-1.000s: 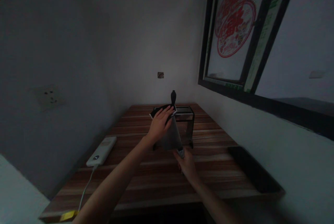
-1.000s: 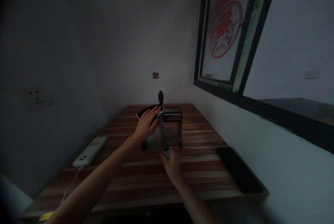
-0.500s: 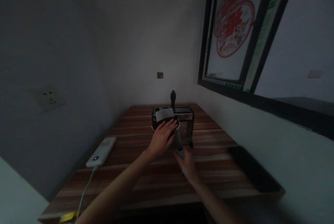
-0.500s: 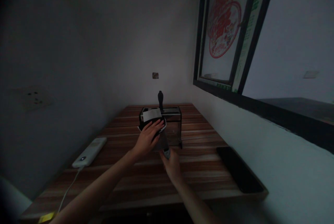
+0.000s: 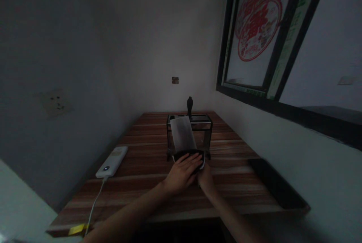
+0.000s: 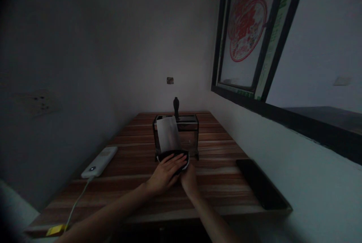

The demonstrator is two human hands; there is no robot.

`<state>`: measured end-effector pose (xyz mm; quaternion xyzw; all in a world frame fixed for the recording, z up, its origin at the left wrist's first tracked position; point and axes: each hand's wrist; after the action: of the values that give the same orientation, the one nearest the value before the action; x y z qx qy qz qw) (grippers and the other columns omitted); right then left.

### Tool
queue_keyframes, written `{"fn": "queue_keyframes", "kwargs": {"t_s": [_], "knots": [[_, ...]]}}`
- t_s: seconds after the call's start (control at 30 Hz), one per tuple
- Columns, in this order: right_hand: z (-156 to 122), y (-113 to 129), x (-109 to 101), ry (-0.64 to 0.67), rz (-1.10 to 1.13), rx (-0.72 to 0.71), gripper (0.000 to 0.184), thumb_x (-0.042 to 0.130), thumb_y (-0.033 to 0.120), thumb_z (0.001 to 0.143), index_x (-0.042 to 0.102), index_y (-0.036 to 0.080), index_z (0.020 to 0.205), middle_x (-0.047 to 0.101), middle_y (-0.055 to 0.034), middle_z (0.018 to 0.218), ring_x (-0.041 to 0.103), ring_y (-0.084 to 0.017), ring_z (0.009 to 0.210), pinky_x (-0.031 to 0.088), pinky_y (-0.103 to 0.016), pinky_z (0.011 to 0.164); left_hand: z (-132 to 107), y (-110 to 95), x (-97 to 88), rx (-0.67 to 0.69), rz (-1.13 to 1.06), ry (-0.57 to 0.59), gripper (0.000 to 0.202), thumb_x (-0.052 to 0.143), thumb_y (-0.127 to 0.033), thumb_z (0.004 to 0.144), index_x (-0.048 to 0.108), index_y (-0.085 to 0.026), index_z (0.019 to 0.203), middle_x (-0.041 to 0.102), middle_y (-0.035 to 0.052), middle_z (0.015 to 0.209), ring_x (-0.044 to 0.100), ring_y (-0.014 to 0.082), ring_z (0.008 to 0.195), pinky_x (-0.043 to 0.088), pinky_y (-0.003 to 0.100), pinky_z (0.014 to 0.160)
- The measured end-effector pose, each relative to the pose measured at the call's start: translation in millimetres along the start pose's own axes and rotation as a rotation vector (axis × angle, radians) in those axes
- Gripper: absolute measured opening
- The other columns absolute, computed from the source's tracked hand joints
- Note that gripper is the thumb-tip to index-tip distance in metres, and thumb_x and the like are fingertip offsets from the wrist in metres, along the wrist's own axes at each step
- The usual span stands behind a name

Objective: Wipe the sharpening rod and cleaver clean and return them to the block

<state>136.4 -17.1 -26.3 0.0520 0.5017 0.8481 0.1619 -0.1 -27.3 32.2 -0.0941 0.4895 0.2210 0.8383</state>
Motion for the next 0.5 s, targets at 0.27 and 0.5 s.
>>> {"fn": "queue_keyframes", "kwargs": {"t_s": [0.27, 0.5], "knots": [[0.4, 0.0, -1.3, -0.016, -0.025, -0.033, 0.020, 0.050, 0.025, 0.073, 0.064, 0.018, 0.084, 0.071, -0.0132, 0.088, 0.066, -0.025, 0.082, 0.053, -0.037, 0.074, 0.7, 0.3, -2.3, -0.005, -0.002, 0.011, 0.048, 0.041, -0.017, 0.085, 0.034, -0.017, 0.132, 0.039, 0.0067, 0.140, 0.028, 0.0156, 0.133, 0.026, 0.040, 0.109], [-0.1, 6.0, -1.5, 0.009, -0.033, -0.032, 0.018, 0.051, 0.025, 0.074, 0.064, 0.017, 0.084, 0.070, -0.0123, 0.086, 0.066, -0.025, 0.080, 0.053, -0.034, 0.071, 2.6, 1.8, -8.5, -0.022, -0.006, 0.028, 0.049, 0.040, -0.015, 0.085, 0.032, -0.017, 0.133, 0.038, 0.0047, 0.141, 0.027, 0.0146, 0.133, 0.025, 0.039, 0.110]]}}
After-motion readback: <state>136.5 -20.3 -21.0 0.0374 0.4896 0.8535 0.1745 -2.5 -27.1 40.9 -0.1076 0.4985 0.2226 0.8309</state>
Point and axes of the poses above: each hand's wrist, its own z-axis towards the middle knuckle, its own x-axis out of the palm, y = z × x
